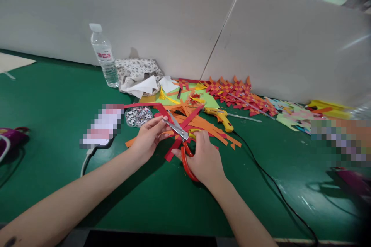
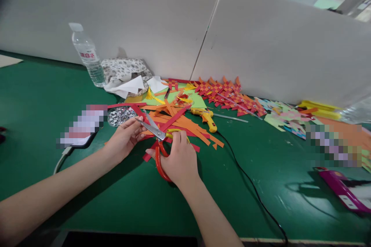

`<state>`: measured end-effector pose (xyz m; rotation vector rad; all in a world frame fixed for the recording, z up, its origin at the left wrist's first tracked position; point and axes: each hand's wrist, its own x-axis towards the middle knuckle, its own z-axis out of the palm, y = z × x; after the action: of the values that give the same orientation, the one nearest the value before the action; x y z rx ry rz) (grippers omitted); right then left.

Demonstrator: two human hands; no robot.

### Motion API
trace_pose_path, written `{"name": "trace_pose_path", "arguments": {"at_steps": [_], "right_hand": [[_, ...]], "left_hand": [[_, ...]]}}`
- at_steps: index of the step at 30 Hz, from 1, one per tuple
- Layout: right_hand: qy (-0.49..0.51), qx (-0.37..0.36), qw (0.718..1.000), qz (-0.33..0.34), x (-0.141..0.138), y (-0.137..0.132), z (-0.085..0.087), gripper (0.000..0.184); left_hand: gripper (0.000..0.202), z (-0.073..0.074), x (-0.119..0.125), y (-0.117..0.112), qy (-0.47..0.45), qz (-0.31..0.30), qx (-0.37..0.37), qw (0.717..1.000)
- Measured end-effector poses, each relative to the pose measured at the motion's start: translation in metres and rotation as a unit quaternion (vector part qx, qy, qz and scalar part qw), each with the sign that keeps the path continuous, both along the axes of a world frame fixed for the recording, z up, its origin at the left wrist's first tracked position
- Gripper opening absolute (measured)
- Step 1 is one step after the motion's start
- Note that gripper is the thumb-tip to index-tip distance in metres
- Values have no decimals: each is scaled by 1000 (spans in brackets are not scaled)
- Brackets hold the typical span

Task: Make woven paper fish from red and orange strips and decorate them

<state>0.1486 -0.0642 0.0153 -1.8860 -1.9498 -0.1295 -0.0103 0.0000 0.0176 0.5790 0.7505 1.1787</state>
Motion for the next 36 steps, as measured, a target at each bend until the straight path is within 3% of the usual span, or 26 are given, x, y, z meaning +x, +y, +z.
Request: {"name": "trace_pose_path", "arguments": {"at_steps": [13, 23, 30, 36], "right_hand": [[-1, 0, 1000, -9, 6, -2, 0, 48], [-9, 12, 1000, 7, 15, 1, 6, 51], [4, 9, 1000, 0, 10, 2, 2, 51], [0, 5, 1000, -13, 1, 2, -3, 49]], "left_hand": [[5, -1, -2, 6, -47, 24, -60, 997], [6, -1, -5, 8, -86, 1, -74, 994], [7, -1, 0, 4, -48, 9, -88, 995], [11, -4, 4, -2, -35, 25, -56, 997]]}}
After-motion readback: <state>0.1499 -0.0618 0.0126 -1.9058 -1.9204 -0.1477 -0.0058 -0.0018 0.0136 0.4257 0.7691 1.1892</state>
